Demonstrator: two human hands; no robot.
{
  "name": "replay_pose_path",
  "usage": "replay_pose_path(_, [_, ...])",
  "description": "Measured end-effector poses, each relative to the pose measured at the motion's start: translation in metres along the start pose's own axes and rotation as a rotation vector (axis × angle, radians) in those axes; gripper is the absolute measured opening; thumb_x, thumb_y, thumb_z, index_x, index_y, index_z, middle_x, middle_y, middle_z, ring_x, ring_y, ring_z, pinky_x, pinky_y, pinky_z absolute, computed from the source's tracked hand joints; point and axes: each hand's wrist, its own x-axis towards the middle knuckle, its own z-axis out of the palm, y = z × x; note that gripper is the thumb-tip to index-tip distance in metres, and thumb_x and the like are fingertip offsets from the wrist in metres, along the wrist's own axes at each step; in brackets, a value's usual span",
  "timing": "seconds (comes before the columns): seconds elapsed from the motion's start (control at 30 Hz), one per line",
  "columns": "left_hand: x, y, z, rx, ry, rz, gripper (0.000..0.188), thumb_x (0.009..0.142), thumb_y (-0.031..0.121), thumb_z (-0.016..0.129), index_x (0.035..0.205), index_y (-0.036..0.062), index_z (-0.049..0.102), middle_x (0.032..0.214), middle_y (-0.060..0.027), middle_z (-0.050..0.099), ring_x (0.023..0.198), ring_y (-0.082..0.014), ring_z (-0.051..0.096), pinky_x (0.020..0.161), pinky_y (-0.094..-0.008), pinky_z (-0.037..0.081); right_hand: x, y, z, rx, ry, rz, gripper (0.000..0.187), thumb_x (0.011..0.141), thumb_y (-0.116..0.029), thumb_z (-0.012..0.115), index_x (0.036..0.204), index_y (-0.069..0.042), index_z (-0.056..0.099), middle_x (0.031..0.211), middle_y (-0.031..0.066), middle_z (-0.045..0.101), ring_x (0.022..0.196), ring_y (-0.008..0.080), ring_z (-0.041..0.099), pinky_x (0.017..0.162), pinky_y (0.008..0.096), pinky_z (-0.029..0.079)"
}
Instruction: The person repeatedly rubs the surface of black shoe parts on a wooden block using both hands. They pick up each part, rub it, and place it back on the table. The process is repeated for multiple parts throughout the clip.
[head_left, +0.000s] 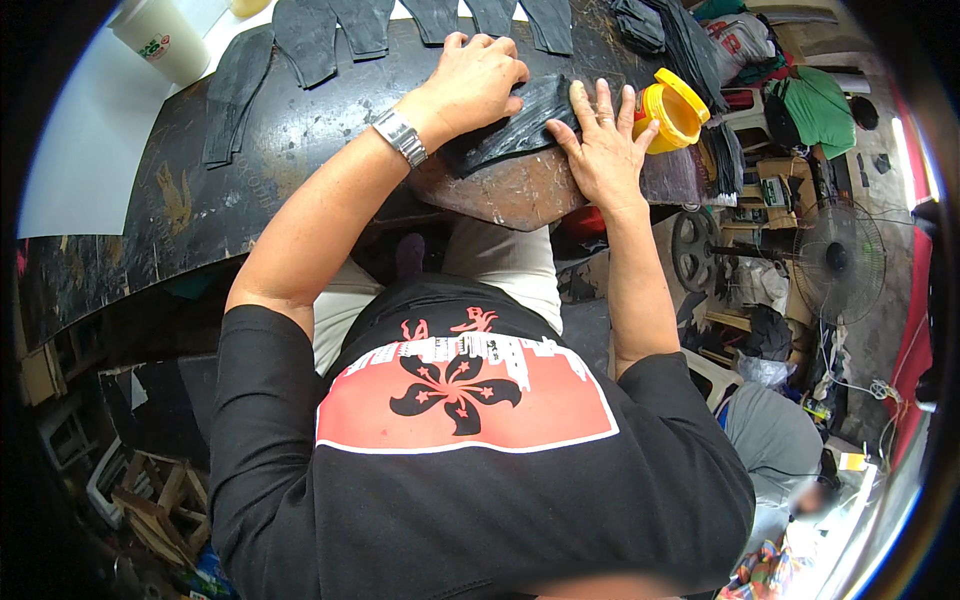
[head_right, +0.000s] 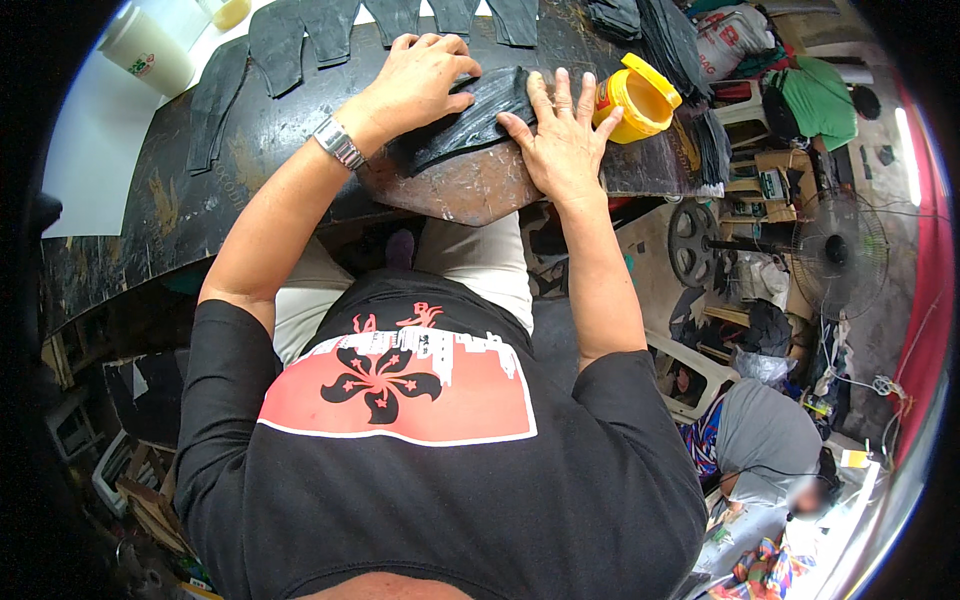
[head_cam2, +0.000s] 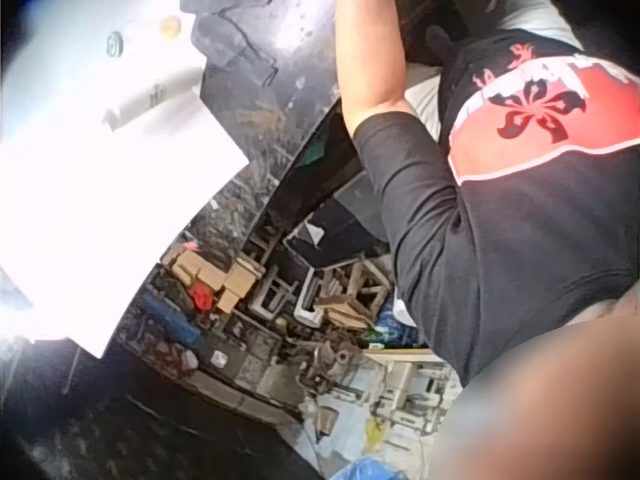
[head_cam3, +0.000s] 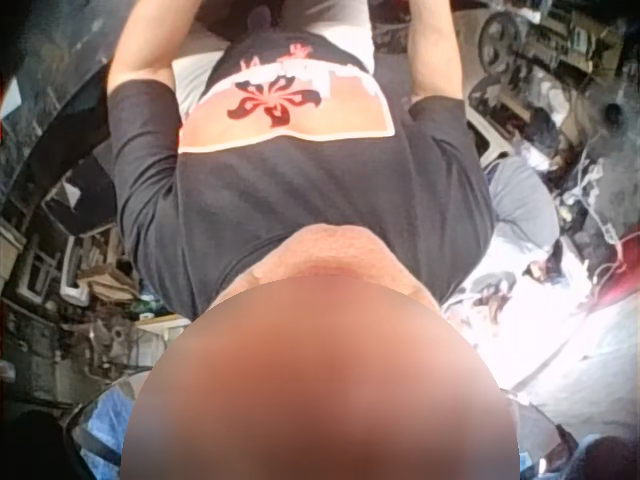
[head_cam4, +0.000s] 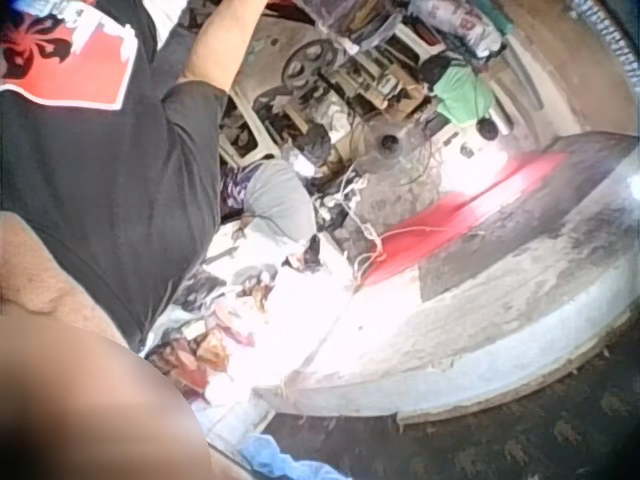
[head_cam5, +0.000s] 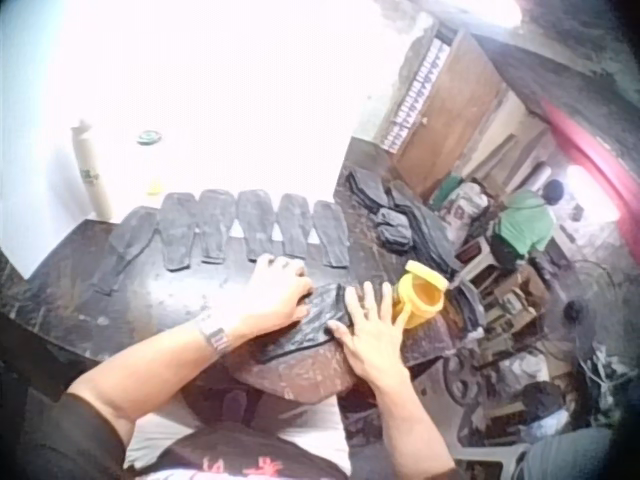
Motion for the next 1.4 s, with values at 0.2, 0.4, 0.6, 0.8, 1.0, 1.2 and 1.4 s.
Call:
replay_pose_path(0.2, [0.003,-0.001,0.002,-0.069,-0.046,-0.051,0.033,0.083,0.027,0.076,0.114,0.0146,0.076,0.12,-0.009,0.069,0.118,-0.0288,0.063,0.104,-0.0485,0.041,-0.011,-0.002,-0.01,0.147,-0.123,-0.103,0.066,0.098,-0.07,0.038,0.156,-0.038,0.039,0.169,0.0137,0.02,0.157,0.0386,0.001,0.114,0.0752,-0.001])
replay_pose_path(0.4, [0.004,-0.005,0.002,-0.209,-0.075,-0.078,0.03,0.082,0.024,0.076,0.11,0.0133,0.076,0.116,-0.0109,0.071,0.11,-0.0312,0.067,0.098,-0.046,0.049,-0.031,-0.026,-0.018,0.208,-0.175,-0.156,0.066,0.098,-0.069,0.04,0.156,-0.038,0.038,0.169,0.0153,0.017,0.157,0.04,0.0,0.115,0.0739,-0.004])
replay_pose_path(0.6, [0.006,-0.005,0.002,-0.285,-0.106,-0.101,0.029,0.08,0.019,0.075,0.109,0.0118,0.076,0.111,-0.0113,0.073,0.105,-0.0312,0.069,0.096,-0.0441,0.052,-0.049,-0.062,-0.029,0.256,-0.21,-0.205,0.067,0.098,-0.068,0.042,0.158,-0.038,0.035,0.169,0.0171,0.015,0.156,0.042,0.001,0.114,0.0751,-0.001])
replay_pose_path(0.8, [0.001,0.005,-0.003,-0.155,-0.02,0.013,0.025,0.082,0.018,0.07,0.106,0.0134,0.074,0.105,-0.0076,0.07,0.104,-0.0279,0.066,0.092,-0.0464,0.044,-0.05,-0.045,-0.044,0.971,-0.092,-0.204,0.046,0.105,-0.05,0.043,0.12,-0.021,0.077,0.151,0.0193,0.049,0.149,0.0375,0.03,0.119,0.0608,0.012])
replay_pose_path(1.0, [-0.006,0.02,-0.001,-0.113,0.099,0.076,0.026,0.085,0.009,0.067,0.111,0.0117,0.07,0.106,-0.0078,0.066,0.105,-0.026,0.063,0.096,-0.0425,0.042,-0.035,-0.025,-0.023,1.441,0.412,0.228,0.041,0.11,-0.03,0.048,0.135,-0.001,0.062,0.134,0.0138,0.062,0.122,0.0223,0.06,0.107,0.0349,0.043])
replay_pose_path(1.2, [-0.005,0.027,0.004,-0.217,0.09,0.031,0.029,0.081,0.003,0.063,0.109,0.0081,0.07,0.101,-0.0116,0.063,0.101,-0.0317,0.062,0.093,-0.042,0.046,-0.028,-0.024,-0.005,1.51,0.605,0.244,0.061,0.109,-0.036,0.048,0.156,-0.001,0.029,0.151,0.0169,0.04,0.124,0.0265,0.059,0.11,0.0379,0.04])
replay_pose_path(1.4, [-0.009,0.029,-0.007,-0.403,0.208,0.07,0.02,0.081,0.007,0.061,0.1,0.0043,0.068,0.101,-0.0162,0.066,0.092,-0.0379,0.065,0.085,-0.0444,0.053,-0.029,-0.026,-0.001,1.415,0.583,0.142,0.074,0.108,-0.052,0.036,0.159,-0.001,0.019,0.15,0.0228,0.04,0.13,0.0351,0.054,0.115,0.0452,0.035])
